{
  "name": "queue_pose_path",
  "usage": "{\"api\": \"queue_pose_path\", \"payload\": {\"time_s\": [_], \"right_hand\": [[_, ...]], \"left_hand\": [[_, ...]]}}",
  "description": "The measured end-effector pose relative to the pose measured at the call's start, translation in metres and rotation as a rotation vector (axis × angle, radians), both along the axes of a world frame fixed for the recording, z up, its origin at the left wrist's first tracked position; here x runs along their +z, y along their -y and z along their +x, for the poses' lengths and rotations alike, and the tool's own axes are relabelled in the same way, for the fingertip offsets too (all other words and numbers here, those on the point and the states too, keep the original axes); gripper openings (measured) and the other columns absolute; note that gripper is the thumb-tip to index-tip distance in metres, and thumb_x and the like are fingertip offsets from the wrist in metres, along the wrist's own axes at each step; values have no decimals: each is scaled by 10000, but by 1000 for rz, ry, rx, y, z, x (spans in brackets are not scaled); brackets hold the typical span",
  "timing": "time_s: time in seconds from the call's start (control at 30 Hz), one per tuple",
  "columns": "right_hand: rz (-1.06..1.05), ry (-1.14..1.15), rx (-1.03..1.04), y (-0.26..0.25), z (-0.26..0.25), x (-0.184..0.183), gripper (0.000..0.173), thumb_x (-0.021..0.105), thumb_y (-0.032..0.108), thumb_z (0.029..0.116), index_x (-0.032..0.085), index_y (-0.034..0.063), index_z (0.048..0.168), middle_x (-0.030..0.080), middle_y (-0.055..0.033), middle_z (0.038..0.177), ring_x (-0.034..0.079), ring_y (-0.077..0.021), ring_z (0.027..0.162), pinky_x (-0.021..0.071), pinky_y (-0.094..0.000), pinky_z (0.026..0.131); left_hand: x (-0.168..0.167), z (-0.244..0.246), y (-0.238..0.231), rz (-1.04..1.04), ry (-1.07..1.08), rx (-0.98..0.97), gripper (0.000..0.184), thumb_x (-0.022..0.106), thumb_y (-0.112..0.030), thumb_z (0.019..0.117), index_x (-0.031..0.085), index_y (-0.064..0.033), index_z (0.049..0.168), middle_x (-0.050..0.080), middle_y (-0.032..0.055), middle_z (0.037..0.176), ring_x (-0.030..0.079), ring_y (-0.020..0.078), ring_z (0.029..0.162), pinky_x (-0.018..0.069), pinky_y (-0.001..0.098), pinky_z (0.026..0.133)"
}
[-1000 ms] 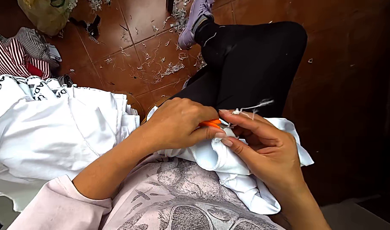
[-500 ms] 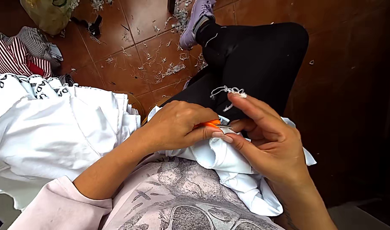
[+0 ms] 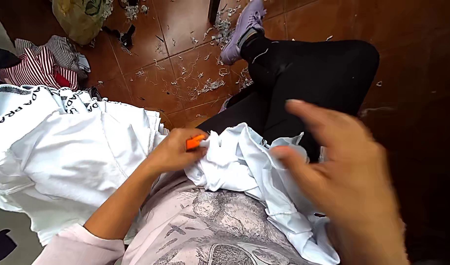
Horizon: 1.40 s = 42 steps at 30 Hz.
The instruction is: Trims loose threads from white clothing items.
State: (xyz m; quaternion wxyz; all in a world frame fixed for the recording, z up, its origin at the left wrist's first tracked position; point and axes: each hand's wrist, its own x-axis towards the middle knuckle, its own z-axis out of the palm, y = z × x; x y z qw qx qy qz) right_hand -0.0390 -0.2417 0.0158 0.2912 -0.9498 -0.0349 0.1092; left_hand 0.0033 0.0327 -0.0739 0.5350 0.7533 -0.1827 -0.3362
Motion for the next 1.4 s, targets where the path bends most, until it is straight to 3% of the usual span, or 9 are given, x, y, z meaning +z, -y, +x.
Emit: {"api": "queue_pose_path", "payload": {"time_s": [0.13,0.33,0.5,0.7,0.9,1.03,1.1,1.2,1.4], "right_hand": [[130,-155,142,-19,20,-30,743,778,243,895,454,-39,1501,714,-172,1022,684,-335,788,555,-548,688],[414,181,65,64,-28,17,83,622,191,1004,698,172,1030,654,75,992,612,-12,988,485,-199,900],[99,-310,468,39,-62,12,284,549,272,1017,755,111,907,720,-102,891,707,-301,865,577,-485,726],[-103,-261,440,20,-64,17,527,423,433,1048,657,114,699,629,-68,695,655,-270,693,498,-421,556],[160,-144,249,22,-36,46,338,553,363,1050,690,78,932,661,-62,800,618,-135,766,500,-311,680],[338,33,377,-19,-11,7,266,536,301,1024,614,73,1137,678,-51,1205,579,-173,1263,454,-366,1088],[439,-108,463,-28,-9,-17,335,568,316,1001,545,100,1256,651,6,1258,604,-77,1183,510,-270,1005],[509,-201,439,-31,-17,-36,259,605,255,961,520,130,1171,658,46,1098,638,-20,932,554,-206,790],[636,-272,434,-21,-30,-39,254,536,166,964,779,231,927,699,84,1211,620,-52,1136,515,-261,961]], "left_hand": [[38,-8,-11,-298,270,68,124,650,-94,948,703,18,951,688,54,920,645,59,890,552,212,814],[69,-2,-55,-118,466,60,43,667,-86,893,700,-59,891,656,16,946,621,51,942,530,182,820],[44,-11,-44,138,354,-119,127,692,-135,781,733,-95,894,645,71,1128,638,103,854,570,264,668],[50,-19,-7,-105,243,-114,355,709,-324,898,714,-15,1072,653,-1,846,598,38,745,531,206,651],[45,-53,11,32,336,-207,326,785,-359,846,709,-48,906,659,21,778,647,115,708,542,277,607],[38,-53,16,-2,405,-211,99,691,-98,824,744,-47,891,684,45,796,678,168,732,552,332,620],[40,-45,9,-34,410,-224,82,678,-101,862,736,-46,882,697,44,811,682,157,747,555,323,640],[40,-31,-4,-2,450,-202,113,691,-141,887,712,-55,816,655,31,732,642,142,665,514,309,573],[36,-9,-14,-187,283,21,230,646,-132,970,684,17,799,632,38,733,565,24,698,463,171,639]]}}
